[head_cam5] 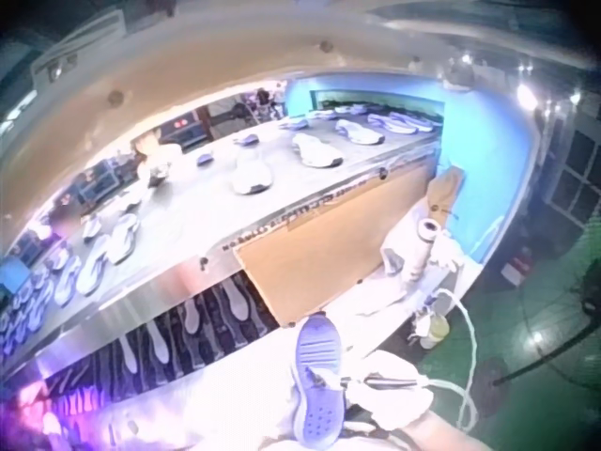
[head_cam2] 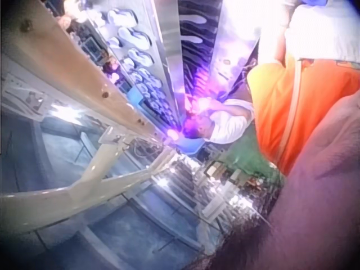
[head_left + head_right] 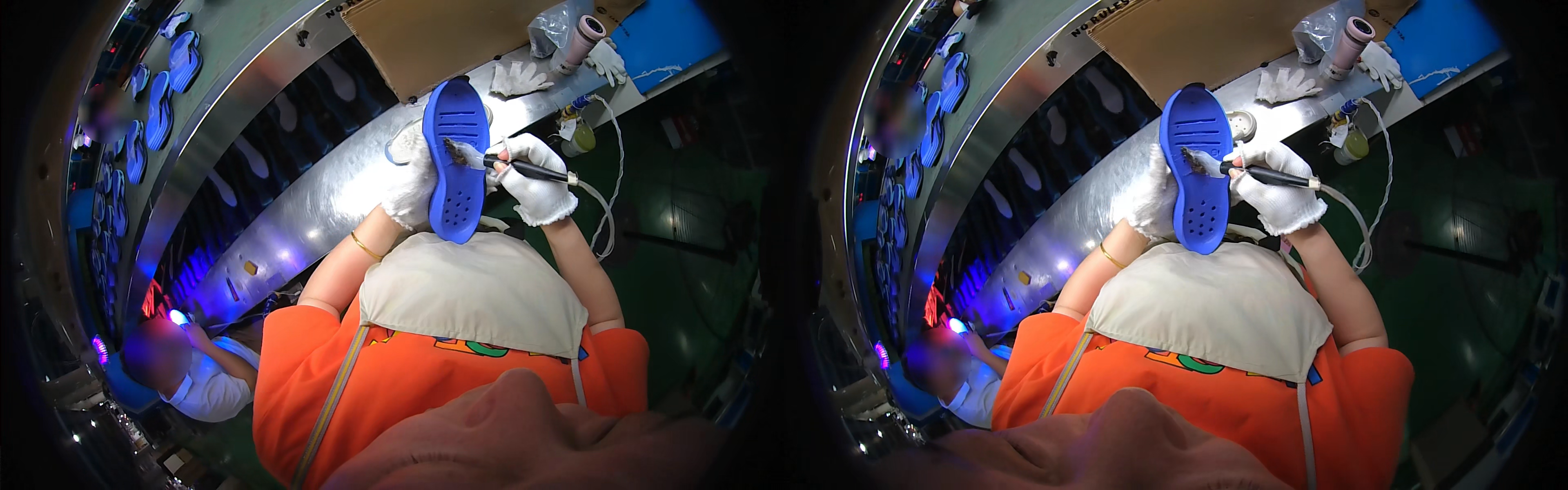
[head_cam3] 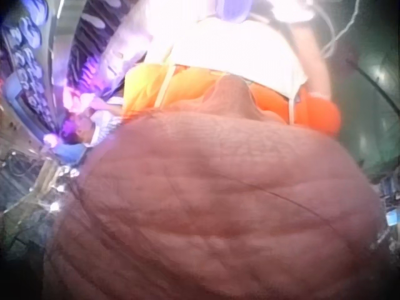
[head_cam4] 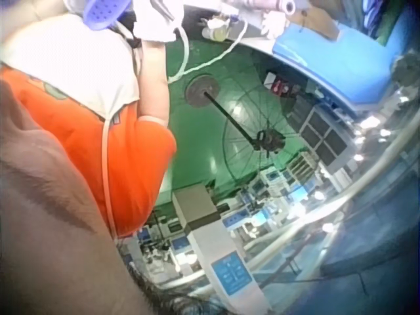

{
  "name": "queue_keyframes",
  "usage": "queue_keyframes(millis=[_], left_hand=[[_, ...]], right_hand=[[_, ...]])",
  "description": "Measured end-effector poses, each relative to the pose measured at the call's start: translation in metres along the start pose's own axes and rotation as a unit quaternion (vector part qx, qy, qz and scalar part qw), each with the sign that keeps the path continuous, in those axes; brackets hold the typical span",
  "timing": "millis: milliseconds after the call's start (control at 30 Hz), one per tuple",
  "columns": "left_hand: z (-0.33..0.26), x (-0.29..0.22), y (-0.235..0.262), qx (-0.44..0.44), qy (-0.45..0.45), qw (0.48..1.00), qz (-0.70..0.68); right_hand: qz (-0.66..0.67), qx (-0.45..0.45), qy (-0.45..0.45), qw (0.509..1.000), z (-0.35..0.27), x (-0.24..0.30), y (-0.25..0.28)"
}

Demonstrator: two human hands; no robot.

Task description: The person uses a handheld rotary tool to trim excess material from the soles of blue slipper-like footwear. They pick up each slipper from a nearby surface, rotate it to access different areas, and carefully scrape the bottom surface before placing it back down.

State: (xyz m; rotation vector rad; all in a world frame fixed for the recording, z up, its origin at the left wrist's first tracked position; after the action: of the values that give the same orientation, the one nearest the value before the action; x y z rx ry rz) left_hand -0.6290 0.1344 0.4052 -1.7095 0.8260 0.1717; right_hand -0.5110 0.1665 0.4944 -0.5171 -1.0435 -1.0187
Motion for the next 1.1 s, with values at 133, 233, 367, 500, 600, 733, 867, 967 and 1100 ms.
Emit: queue_keyframes(millis=[133,233,367,500,600,733,867,967,1100], left_hand=[[-0.007,-0.006,-0.032,0.159,0.097,0.975,-0.122],[-0.007,-0.034,-0.036,0.096,-0.012,0.990,-0.099],[0.003,-0.057,-0.051,0.261,-0.072,0.960,-0.065],[0.007,-0.073,-0.037,0.221,-0.117,0.958,-0.138],[-0.001,-0.080,-0.043,0.189,-0.148,0.968,-0.079],[-0.001,-0.081,-0.058,0.308,-0.111,0.936,-0.131],[-0.005,-0.093,-0.047,0.219,-0.158,0.958,-0.101],[-0.010,-0.093,-0.047,0.148,-0.179,0.970,-0.073],[-0.008,-0.090,-0.055,0.343,-0.132,0.923,-0.113]], right_hand=[[0.023,0.047,0.064,0.997,-0.001,0.014,-0.019],[0.107,0.028,0.015,0.994,0.007,0.005,-0.017],[-0.002,0.021,0.107,0.994,0.016,0.027,-0.026],[0.017,0.108,0.163,0.981,0.022,0.051,-0.044],[0.095,-0.017,0.058,0.994,0.021,0.021,-0.022],[0.014,0.047,0.156,0.987,0.017,0.038,-0.040],[0.250,0.013,-0.092,0.964,0.007,-0.007,-0.039],[0.077,-0.040,0.039,0.995,0.016,0.010,-0.018],[0.062,0.027,0.087,0.994,0.010,0.022,-0.039]])
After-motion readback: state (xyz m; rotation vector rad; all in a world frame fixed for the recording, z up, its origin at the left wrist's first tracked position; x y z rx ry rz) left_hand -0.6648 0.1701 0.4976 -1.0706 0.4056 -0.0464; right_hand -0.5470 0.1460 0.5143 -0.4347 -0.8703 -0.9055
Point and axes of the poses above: each hand's wrist, its own z-axis towards the middle knuckle, its own y-axis out of the back of the hand, x = y × z, the point moved 9 cm from there along z, towards the middle knuckle, and after that the axes turned 13 degrees about y, right-handed, at the moved point
